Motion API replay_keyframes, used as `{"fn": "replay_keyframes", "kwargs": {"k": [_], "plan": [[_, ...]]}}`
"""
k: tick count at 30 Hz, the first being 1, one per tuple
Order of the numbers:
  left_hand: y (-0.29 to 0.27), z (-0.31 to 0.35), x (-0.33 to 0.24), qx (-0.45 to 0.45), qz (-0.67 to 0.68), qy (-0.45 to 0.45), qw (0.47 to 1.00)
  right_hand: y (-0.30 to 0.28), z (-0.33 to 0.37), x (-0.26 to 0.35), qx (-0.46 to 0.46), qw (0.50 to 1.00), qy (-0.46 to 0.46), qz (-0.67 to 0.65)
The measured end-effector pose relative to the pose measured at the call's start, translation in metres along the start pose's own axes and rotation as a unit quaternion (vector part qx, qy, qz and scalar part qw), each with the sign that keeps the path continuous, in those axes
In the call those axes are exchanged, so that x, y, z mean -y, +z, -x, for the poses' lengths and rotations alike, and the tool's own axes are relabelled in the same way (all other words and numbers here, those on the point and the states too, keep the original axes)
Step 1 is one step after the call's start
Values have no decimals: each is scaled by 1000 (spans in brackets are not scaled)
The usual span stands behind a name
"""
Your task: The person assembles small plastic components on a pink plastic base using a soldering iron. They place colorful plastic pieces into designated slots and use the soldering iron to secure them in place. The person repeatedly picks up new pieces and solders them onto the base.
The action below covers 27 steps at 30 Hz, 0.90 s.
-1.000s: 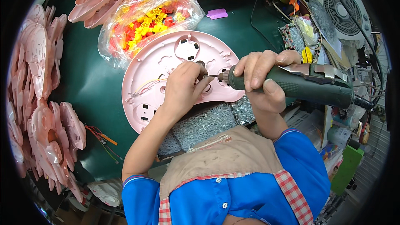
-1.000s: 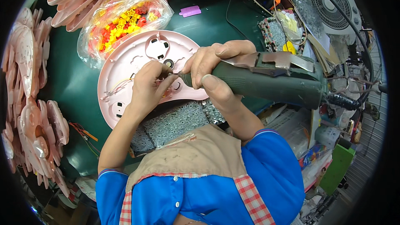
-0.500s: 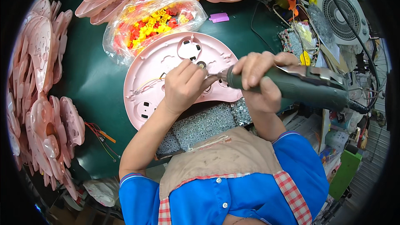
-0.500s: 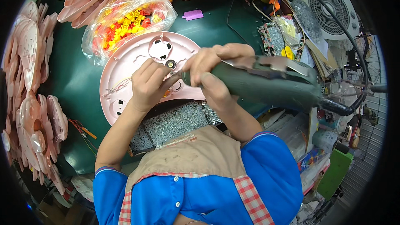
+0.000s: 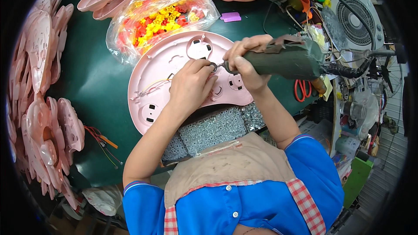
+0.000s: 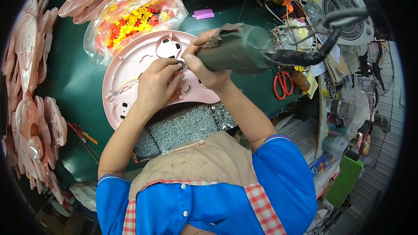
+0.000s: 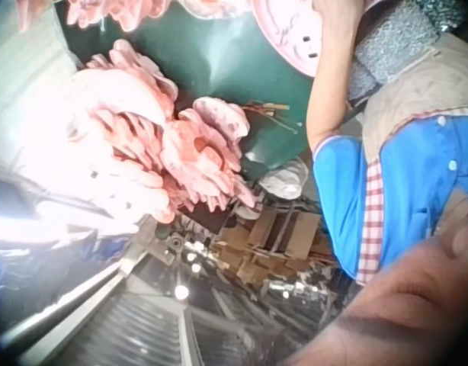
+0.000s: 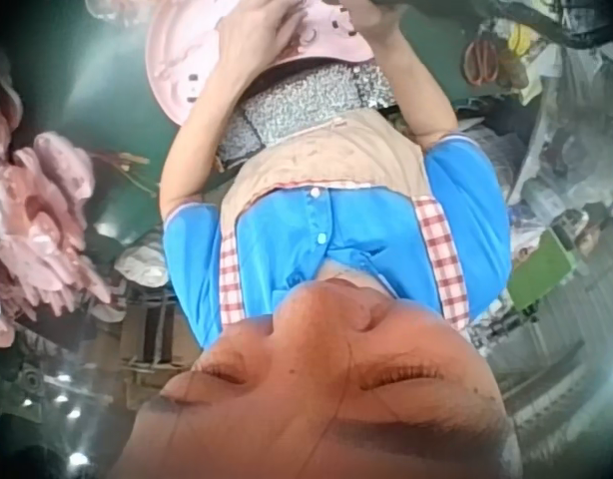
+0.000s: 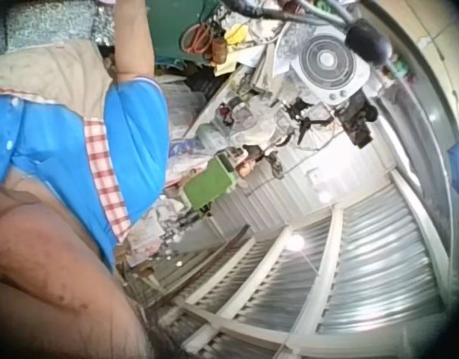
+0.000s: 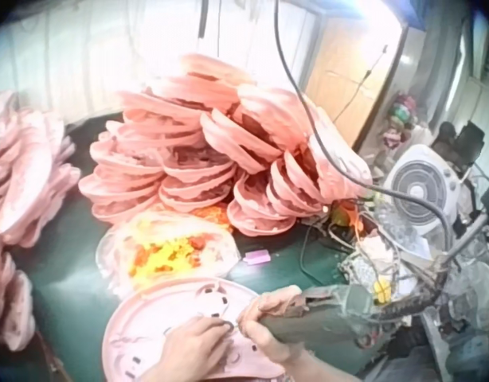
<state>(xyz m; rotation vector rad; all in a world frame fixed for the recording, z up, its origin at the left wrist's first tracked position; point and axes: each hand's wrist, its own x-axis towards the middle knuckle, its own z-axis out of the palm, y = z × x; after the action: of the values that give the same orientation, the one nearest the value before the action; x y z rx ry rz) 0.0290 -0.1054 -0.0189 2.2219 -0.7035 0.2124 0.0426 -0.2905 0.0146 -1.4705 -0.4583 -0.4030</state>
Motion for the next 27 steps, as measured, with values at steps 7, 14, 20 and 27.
{"fn": "replay_keyframes", "kwargs": {"k": [7,14,20,27], "plan": [[3,-1,2,-7,21,-5,1000,-11,-4,2,5,1000,12,-3],[-9,0,-6,-12,4,12,1000,-47,48,90,83,985,36,-144],[0,22,-47,52,73,71,993,-52,86,66,49,986,81,-137],[36,22,-72,110,90,128,982,-65,64,106,37,986,60,-150]]}}
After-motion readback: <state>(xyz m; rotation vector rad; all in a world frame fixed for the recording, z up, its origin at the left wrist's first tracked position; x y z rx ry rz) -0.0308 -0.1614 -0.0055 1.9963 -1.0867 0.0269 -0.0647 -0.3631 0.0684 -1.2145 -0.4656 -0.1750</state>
